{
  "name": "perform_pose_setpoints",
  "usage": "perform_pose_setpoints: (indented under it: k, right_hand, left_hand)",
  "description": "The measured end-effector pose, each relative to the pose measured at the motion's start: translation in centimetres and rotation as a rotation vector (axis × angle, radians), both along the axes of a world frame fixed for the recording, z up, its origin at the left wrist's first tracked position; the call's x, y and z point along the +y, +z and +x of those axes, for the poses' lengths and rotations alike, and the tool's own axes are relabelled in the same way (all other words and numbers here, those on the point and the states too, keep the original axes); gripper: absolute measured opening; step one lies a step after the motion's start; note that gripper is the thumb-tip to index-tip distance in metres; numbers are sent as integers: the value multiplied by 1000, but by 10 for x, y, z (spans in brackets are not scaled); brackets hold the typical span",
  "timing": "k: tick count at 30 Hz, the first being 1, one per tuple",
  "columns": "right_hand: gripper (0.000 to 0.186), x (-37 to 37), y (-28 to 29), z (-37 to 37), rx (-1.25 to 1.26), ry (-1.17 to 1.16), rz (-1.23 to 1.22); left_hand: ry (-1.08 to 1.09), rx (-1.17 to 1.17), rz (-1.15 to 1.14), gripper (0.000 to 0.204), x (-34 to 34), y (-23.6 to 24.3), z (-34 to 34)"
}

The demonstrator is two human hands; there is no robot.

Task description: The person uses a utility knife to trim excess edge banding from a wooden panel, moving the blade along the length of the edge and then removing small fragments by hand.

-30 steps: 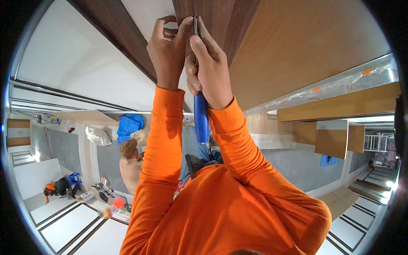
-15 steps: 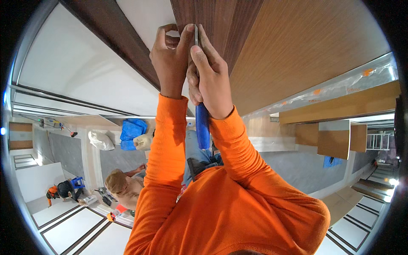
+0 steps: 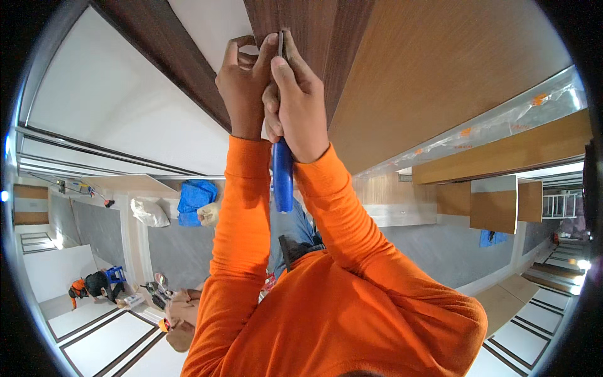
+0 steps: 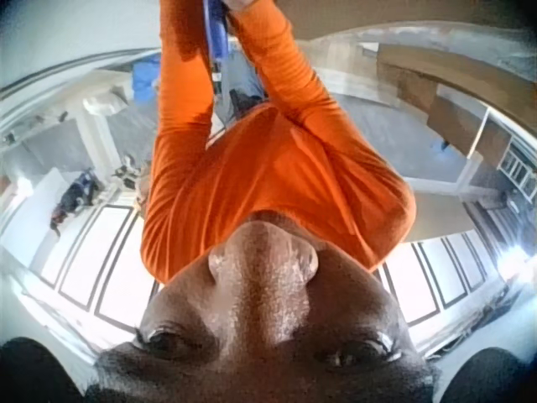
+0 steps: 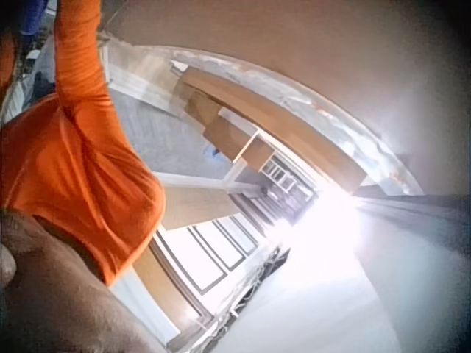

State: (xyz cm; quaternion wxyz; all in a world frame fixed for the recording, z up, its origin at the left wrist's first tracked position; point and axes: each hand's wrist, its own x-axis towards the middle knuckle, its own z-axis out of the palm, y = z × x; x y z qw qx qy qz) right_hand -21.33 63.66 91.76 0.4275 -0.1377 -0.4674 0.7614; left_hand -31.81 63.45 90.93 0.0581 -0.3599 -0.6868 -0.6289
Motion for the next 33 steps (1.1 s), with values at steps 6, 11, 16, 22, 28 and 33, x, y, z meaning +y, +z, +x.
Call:
perform_pose_setpoints:
  k: [6,11,16,22,28,33]
  right_hand:
    - [57,0,-1,7,13,57,18]
    - [58,3,5,11,-16,61,-2]
    - [59,3,8,11,-27,55,31]
    - [58,0,11,11,-29,24,14]
    - [58,1,16,7,-5,23,38]
    - [59,1,12,6,-30,20,37]
  left_hand:
    - [-18,-52,30,49,2,-3,-5]
    - [-19,-140,-37,52,4,3,0]
    - [29,-21,-50,53,7,0,-7]
    - [25,26,-31,52,7,8,0]
    - [33,52,-30,56,6,5,-6]
    - [63,26,-84,57,4,4,-6]
